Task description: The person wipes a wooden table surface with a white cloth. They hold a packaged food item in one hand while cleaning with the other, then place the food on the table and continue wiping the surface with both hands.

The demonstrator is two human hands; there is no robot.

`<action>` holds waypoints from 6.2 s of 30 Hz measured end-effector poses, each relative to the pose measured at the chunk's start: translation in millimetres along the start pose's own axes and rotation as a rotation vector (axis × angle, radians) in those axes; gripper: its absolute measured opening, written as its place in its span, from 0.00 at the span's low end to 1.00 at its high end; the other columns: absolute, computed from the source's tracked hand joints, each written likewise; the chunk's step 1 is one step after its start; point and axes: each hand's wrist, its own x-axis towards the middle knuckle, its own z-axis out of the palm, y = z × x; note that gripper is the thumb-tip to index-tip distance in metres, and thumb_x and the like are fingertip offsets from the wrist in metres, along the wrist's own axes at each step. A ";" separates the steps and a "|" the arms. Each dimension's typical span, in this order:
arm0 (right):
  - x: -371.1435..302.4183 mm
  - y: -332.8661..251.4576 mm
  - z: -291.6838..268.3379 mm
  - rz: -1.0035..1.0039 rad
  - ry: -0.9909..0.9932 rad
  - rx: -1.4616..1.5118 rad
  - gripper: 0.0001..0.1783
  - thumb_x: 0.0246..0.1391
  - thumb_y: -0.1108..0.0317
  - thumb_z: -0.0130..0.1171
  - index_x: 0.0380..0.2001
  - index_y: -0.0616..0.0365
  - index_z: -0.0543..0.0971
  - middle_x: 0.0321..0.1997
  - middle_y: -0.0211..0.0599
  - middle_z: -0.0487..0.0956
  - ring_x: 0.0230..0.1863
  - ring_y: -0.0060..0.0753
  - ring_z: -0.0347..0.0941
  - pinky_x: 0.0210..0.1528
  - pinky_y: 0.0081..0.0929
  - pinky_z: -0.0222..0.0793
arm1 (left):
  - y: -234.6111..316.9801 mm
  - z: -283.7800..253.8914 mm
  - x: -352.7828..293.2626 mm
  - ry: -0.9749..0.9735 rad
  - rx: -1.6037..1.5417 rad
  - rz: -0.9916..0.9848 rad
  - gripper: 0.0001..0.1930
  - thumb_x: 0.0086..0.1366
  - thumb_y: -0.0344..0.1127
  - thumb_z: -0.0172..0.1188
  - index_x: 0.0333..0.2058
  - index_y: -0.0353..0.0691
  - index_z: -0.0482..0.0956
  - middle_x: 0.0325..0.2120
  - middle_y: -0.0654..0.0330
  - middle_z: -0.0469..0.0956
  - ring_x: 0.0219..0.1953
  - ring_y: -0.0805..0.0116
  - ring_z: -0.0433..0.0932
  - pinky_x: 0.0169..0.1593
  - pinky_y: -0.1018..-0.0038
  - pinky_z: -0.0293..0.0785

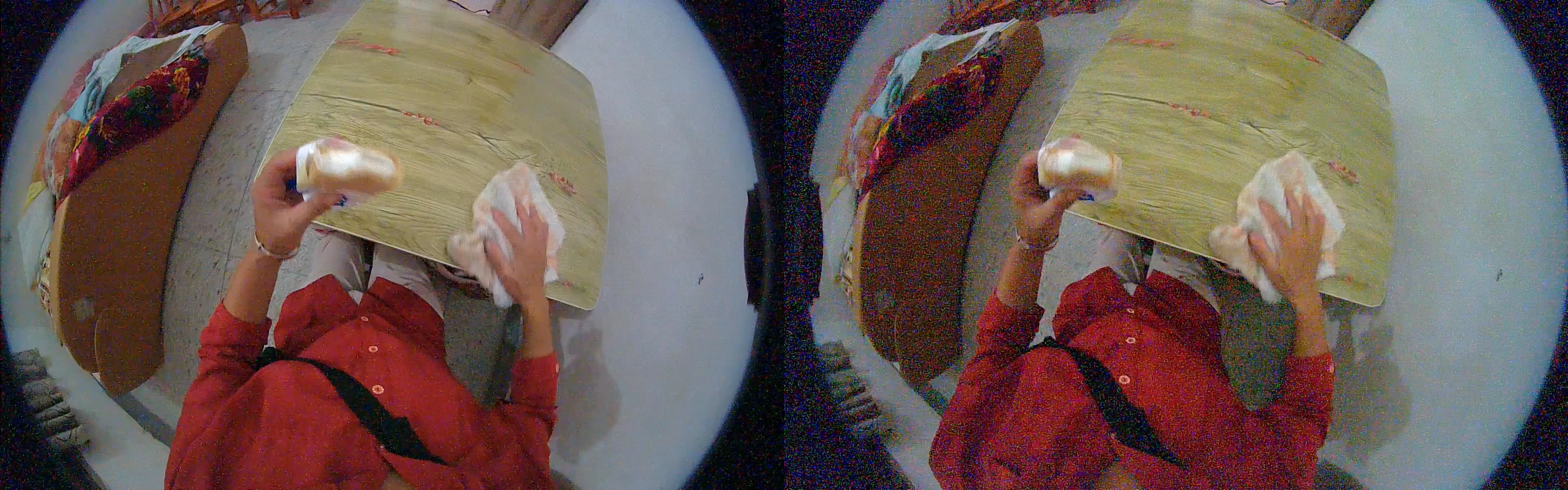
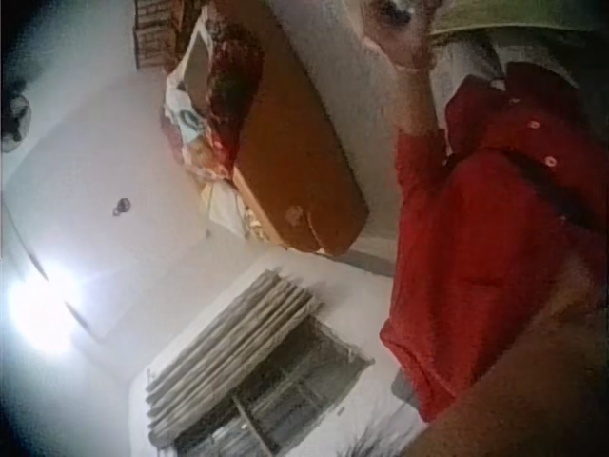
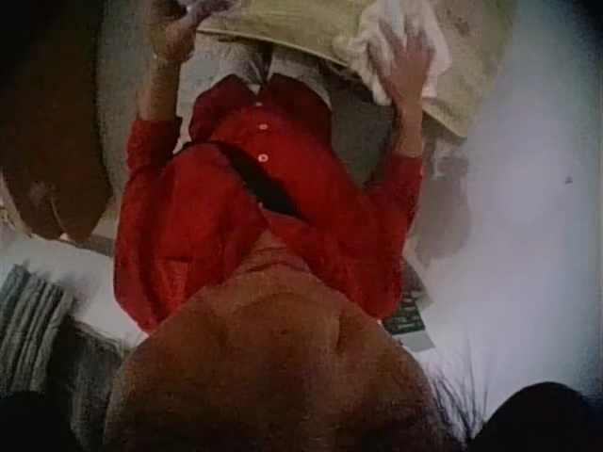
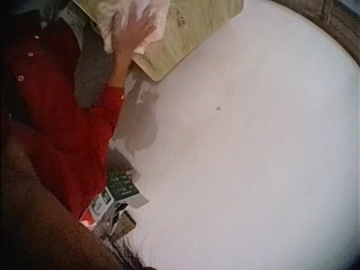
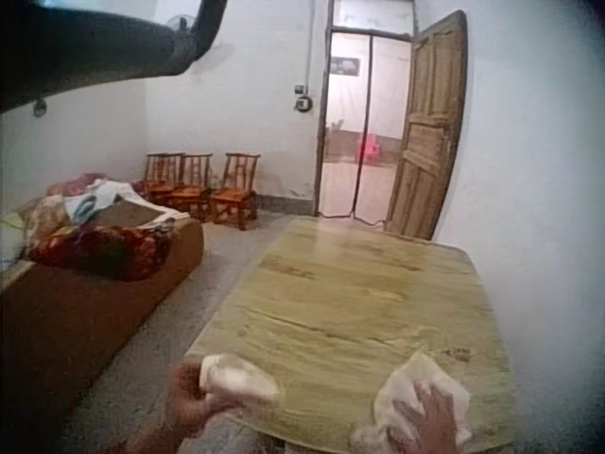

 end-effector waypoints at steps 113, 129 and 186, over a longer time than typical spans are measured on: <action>89.6 -45.2 -0.8 0.370 -0.017 2.107 0.24 0.55 0.71 0.51 0.56 0.58 0.61 0.49 0.36 0.71 0.45 0.30 0.72 0.45 0.28 0.72 | -35.8 115.1 17.3 -0.365 -0.412 -0.446 0.22 0.60 0.38 0.57 0.49 0.34 0.66 0.44 0.61 0.71 0.46 0.70 0.71 0.50 0.74 0.69; 76.9 -39.3 -6.7 0.459 0.020 1.691 0.29 0.58 0.45 0.41 0.45 0.60 0.73 0.46 0.37 0.74 0.48 0.34 0.69 0.48 0.34 0.65 | -27.2 111.0 -4.6 -0.162 -0.280 -0.436 0.24 0.58 0.27 0.56 0.53 0.33 0.62 0.46 0.61 0.71 0.48 0.74 0.68 0.51 0.77 0.64; 60.7 -57.3 37.2 0.415 0.217 1.677 0.14 0.48 0.68 0.60 0.39 0.61 0.72 0.36 0.30 0.76 0.35 0.20 0.70 0.40 0.20 0.67 | -34.5 125.2 21.9 -0.081 -0.463 -0.542 0.23 0.58 0.29 0.58 0.52 0.39 0.64 0.42 0.60 0.73 0.42 0.70 0.73 0.47 0.71 0.71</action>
